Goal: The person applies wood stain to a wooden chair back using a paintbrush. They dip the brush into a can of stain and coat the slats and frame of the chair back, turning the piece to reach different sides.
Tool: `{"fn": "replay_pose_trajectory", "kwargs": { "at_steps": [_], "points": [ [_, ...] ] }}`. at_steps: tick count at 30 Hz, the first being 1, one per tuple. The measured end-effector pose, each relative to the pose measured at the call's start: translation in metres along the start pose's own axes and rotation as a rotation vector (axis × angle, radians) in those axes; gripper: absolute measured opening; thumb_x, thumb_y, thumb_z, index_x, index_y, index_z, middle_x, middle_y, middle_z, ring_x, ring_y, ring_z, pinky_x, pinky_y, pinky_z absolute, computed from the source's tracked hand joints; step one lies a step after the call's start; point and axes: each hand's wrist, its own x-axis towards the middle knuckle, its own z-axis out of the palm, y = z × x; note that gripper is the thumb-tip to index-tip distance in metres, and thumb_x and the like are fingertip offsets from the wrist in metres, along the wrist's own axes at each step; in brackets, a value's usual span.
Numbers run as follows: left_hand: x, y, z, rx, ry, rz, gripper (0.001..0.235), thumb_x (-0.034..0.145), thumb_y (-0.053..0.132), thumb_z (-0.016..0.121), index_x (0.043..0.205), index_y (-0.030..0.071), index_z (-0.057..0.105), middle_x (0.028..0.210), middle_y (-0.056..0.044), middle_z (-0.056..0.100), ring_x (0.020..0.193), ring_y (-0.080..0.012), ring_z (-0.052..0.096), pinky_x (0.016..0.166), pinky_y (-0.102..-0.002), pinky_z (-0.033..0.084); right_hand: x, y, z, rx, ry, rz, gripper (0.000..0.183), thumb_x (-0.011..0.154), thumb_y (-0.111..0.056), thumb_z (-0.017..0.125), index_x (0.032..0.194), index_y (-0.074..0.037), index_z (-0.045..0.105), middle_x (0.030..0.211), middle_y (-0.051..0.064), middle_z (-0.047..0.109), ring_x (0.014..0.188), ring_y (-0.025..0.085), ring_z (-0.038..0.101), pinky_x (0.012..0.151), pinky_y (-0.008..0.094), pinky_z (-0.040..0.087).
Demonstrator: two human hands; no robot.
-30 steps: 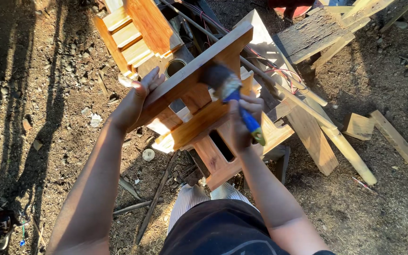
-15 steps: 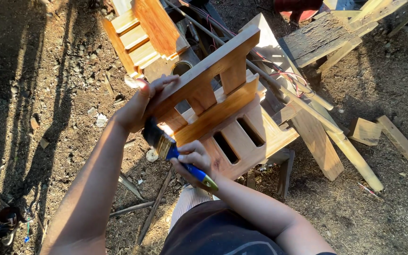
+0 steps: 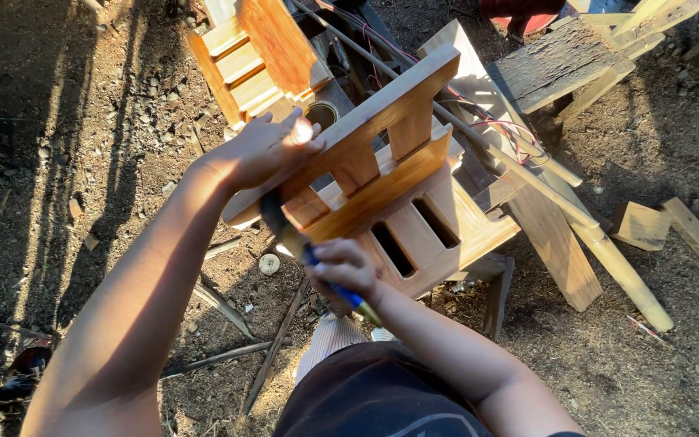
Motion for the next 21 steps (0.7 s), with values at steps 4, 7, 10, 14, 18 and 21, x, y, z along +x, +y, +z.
{"fn": "replay_pose_trajectory", "kwargs": {
  "at_steps": [4,7,10,14,18,21],
  "points": [
    [0.005,-0.015,0.009,0.064,0.006,-0.002,0.089,0.097,0.075,0.015,0.138,0.013,0.063,0.162,-0.013,0.039,0.144,-0.0457,0.034,0.119,-0.051,0.028,-0.017,0.018,0.001,0.15,-0.223,-0.019,0.038,0.088,0.001,0.077,0.121,-0.007,0.06,0.119,0.014,0.063,0.092,0.012,0.071,0.075,0.028,0.065],
    [0.004,-0.018,0.011,0.096,-0.078,-0.071,0.105,0.096,0.081,0.002,0.129,0.012,0.074,0.147,-0.019,0.065,0.135,-0.0384,0.062,0.125,-0.043,0.039,0.015,0.01,-0.02,-0.102,-0.16,-0.033,0.038,0.09,-0.001,0.078,0.121,-0.013,0.059,0.12,0.012,0.063,0.094,0.02,0.071,0.078,0.032,0.064],
    [-0.007,-0.008,0.011,-0.163,-0.008,0.079,0.114,0.083,0.092,0.011,0.136,0.004,0.061,0.163,-0.023,0.027,0.142,-0.0391,0.042,0.111,-0.041,0.039,0.015,-0.004,-0.023,-0.288,-0.042,-0.073,0.034,0.093,-0.003,0.077,0.119,-0.016,0.059,0.12,0.01,0.06,0.097,0.027,0.069,0.081,0.036,0.063],
    [-0.001,-0.013,0.016,-0.11,-0.117,0.009,0.113,0.083,0.09,0.01,0.135,0.005,0.064,0.164,-0.02,0.038,0.143,-0.0327,0.049,0.115,-0.04,0.04,-0.002,-0.003,-0.002,-0.146,-0.262,-0.078,0.033,0.088,-0.004,0.08,0.114,-0.012,0.062,0.121,0.012,0.063,0.104,0.029,0.072,0.086,0.038,0.065],
    [-0.012,0.004,0.011,-0.115,-0.09,0.082,0.112,0.077,0.092,0.013,0.145,0.015,0.057,0.162,-0.02,0.029,0.157,-0.029,0.017,0.12,-0.043,0.024,0.008,0.011,-0.005,-0.161,-0.137,0.013,0.027,0.088,-0.001,0.078,0.11,-0.01,0.064,0.121,0.016,0.064,0.101,0.027,0.072,0.084,0.036,0.065],
    [-0.015,0.012,0.007,-0.16,-0.121,0.056,0.112,0.076,0.092,0.014,0.148,0.017,0.056,0.163,-0.016,0.031,0.16,-0.0256,0.011,0.123,-0.044,0.021,0.025,-0.008,-0.022,-0.303,-0.025,-0.029,0.024,0.091,-0.001,0.078,0.107,-0.009,0.062,0.118,0.012,0.063,0.103,0.029,0.072,0.086,0.039,0.064]
  ]
}}
